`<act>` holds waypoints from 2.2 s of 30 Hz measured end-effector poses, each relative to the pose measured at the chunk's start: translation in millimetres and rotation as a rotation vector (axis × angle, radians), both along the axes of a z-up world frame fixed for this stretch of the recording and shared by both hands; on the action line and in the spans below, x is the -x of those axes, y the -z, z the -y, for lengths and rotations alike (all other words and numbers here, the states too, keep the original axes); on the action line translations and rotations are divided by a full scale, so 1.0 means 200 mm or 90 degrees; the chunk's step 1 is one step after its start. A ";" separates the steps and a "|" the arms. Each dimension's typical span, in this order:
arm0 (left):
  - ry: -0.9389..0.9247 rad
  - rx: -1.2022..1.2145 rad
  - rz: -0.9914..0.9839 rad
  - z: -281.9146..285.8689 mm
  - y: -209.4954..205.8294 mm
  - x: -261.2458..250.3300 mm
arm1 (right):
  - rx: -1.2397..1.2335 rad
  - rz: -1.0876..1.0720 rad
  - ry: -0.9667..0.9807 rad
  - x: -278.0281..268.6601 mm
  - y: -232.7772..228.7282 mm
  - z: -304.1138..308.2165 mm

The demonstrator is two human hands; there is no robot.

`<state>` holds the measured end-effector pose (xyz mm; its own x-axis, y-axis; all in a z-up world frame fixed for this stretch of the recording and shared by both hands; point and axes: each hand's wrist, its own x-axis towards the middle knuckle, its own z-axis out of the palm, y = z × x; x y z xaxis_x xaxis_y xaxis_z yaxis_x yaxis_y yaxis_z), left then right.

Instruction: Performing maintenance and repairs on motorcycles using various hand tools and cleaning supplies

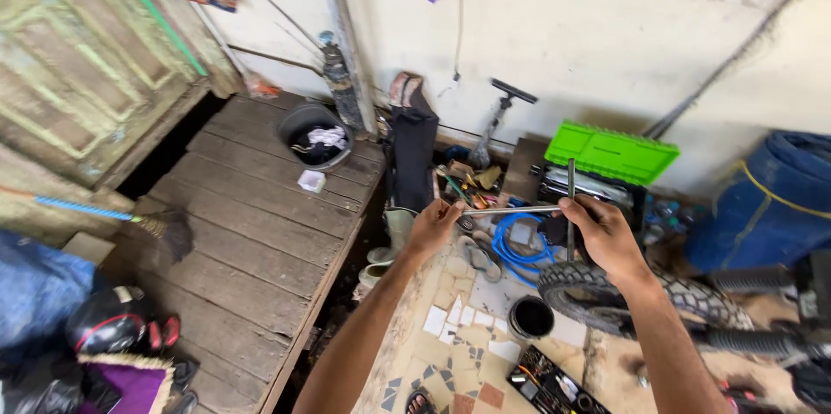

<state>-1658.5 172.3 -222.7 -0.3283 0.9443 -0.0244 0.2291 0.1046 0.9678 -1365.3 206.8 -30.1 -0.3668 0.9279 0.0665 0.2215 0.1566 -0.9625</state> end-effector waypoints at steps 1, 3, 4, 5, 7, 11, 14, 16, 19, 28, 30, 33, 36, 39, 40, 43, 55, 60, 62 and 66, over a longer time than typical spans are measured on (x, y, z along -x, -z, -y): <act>0.017 0.002 0.008 -0.06 0.07 -0.02 | 0.002 0.008 0.017 -0.02 0.01 -0.01; 0.030 0.067 0.024 -0.15 0.23 -0.12 | 0.009 0.046 0.045 -0.11 0.05 -0.02; 0.043 0.072 0.034 -0.14 0.23 -0.20 | 0.015 0.057 0.057 -0.18 0.15 -0.06; 0.049 0.084 0.067 -0.14 0.21 -0.26 | -0.013 0.067 0.053 -0.25 0.23 -0.11; 0.063 0.097 0.104 -0.14 0.20 -0.38 | -0.040 0.083 0.055 -0.37 0.35 -0.16; 0.058 0.121 0.179 -0.16 0.29 -0.61 | 0.017 0.064 0.132 -0.57 0.45 -0.13; 0.057 0.157 0.248 -0.15 0.35 -0.77 | 0.046 0.088 0.176 -0.72 0.58 -0.06; 0.066 0.189 0.253 -0.11 0.40 -0.87 | 0.072 0.104 0.198 -0.79 0.62 0.03; 0.042 0.215 0.306 -0.12 0.59 -1.02 | 0.117 0.127 0.226 -0.84 0.63 0.12; 0.115 0.359 0.227 -0.04 1.19 -1.32 | 0.229 0.164 0.291 -1.05 1.27 0.15; 0.174 0.407 0.158 -0.05 1.41 -1.35 | 0.271 0.268 0.269 -1.08 1.48 0.13; 0.195 0.421 0.106 -0.08 1.81 -1.39 | 0.275 0.325 0.307 -1.03 1.77 0.12; 0.227 0.434 0.069 -0.12 2.18 -1.39 | 0.271 0.339 0.339 -0.99 2.02 0.11; 0.288 0.427 0.005 -0.11 2.46 -1.36 | 0.286 0.353 0.369 -0.99 2.61 0.06; 0.290 0.428 0.004 -0.11 2.56 -1.35 | 0.288 0.352 0.371 -0.99 2.76 0.04; 0.308 0.416 -0.013 -0.13 2.85 -1.33 | 0.272 0.345 0.373 -1.00 3.21 -0.02; 0.468 0.255 -0.207 -0.25 3.72 -1.22 | 0.200 0.461 0.379 -0.95 4.10 -0.09; 0.516 0.152 -0.298 -0.26 3.77 -1.20 | 0.177 0.493 0.367 -0.88 4.17 -0.10; 0.521 0.131 -0.373 -0.30 3.87 -1.20 | 0.158 0.509 0.374 -0.85 4.28 -0.09; 0.514 0.074 -0.529 -0.37 3.92 -1.23 | 0.092 0.547 0.369 -0.83 4.36 -0.14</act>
<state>-1413.4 246.9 -1007.4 0.4126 0.8922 -0.1839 0.8284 -0.2836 0.4830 -1200.3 234.0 -903.1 0.2651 0.9551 -0.1324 0.8443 -0.2963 -0.4465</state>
